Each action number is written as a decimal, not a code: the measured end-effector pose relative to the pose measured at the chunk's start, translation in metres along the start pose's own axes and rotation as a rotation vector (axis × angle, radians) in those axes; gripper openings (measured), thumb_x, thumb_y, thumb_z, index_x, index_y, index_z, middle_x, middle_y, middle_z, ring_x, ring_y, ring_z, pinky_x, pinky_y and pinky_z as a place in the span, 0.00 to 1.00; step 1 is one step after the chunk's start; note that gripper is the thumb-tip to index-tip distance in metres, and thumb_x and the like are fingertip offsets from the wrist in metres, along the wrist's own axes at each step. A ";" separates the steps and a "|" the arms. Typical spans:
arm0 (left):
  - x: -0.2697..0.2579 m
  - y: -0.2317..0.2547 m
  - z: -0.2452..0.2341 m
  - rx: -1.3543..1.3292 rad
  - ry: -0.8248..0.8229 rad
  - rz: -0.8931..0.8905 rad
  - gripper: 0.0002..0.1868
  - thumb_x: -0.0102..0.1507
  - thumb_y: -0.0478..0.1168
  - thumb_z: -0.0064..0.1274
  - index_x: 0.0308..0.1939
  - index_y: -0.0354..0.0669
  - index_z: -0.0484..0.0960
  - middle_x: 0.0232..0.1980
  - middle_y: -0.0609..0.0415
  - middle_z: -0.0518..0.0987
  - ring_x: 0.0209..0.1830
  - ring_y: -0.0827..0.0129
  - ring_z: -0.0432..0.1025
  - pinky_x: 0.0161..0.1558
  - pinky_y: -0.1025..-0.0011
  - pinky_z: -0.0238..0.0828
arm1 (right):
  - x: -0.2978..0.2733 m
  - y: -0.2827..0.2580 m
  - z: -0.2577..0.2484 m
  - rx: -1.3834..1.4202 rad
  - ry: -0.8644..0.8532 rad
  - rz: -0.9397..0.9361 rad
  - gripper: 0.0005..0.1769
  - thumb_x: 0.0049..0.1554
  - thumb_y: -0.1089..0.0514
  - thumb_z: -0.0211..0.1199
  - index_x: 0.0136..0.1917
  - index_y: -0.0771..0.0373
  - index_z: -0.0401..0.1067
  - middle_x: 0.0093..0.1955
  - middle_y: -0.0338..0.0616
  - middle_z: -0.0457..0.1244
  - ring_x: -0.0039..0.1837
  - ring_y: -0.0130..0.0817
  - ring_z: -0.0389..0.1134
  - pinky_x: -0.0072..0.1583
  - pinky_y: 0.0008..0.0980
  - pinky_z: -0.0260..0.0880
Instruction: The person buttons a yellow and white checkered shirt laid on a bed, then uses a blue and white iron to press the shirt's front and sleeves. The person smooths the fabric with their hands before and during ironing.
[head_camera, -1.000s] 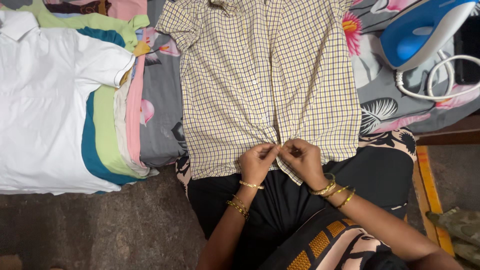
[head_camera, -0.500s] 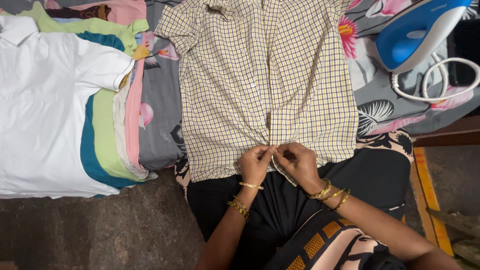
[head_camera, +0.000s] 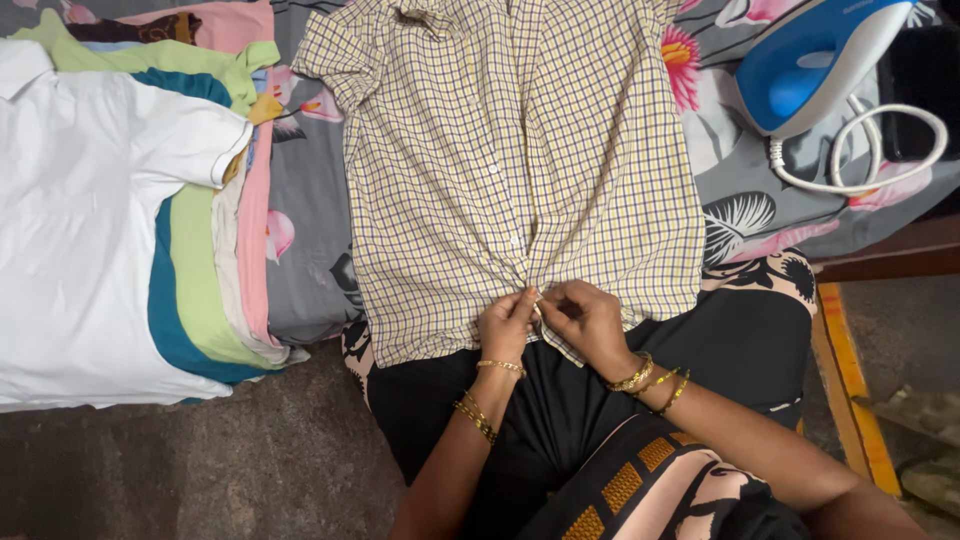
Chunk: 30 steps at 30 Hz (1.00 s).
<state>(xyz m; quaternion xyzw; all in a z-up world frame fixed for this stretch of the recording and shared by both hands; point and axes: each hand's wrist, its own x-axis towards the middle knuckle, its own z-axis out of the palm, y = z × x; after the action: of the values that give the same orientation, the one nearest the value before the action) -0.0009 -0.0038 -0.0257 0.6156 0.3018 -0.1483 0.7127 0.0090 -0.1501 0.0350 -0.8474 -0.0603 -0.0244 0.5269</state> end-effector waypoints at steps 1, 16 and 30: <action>0.002 -0.002 0.000 -0.018 -0.005 -0.013 0.17 0.64 0.48 0.60 0.44 0.36 0.87 0.29 0.63 0.80 0.26 0.83 0.69 0.30 0.84 0.65 | 0.000 0.001 0.001 0.019 -0.005 0.024 0.09 0.51 0.61 0.74 0.43 0.67 0.77 0.40 0.44 0.71 0.38 0.28 0.74 0.40 0.24 0.75; 0.005 -0.011 -0.006 0.355 -0.027 0.183 0.21 0.66 0.54 0.57 0.39 0.37 0.86 0.26 0.59 0.80 0.24 0.79 0.71 0.29 0.78 0.68 | 0.005 0.040 -0.003 0.777 -0.243 0.672 0.06 0.59 0.66 0.62 0.46 0.73 0.75 0.41 0.46 0.70 0.42 0.30 0.73 0.48 0.29 0.78; -0.026 0.049 -0.011 0.987 0.216 0.714 0.12 0.66 0.51 0.56 0.37 0.48 0.83 0.33 0.57 0.81 0.32 0.64 0.76 0.33 0.64 0.72 | 0.029 0.006 -0.040 -0.081 -0.033 0.080 0.08 0.57 0.59 0.68 0.47 0.67 0.78 0.45 0.47 0.71 0.41 0.31 0.74 0.42 0.27 0.75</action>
<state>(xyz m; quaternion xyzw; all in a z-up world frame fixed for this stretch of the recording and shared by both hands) 0.0044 0.0122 0.0283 0.9473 0.0433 0.0401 0.3148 0.0393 -0.1863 0.0508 -0.8701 -0.0339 0.0082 0.4917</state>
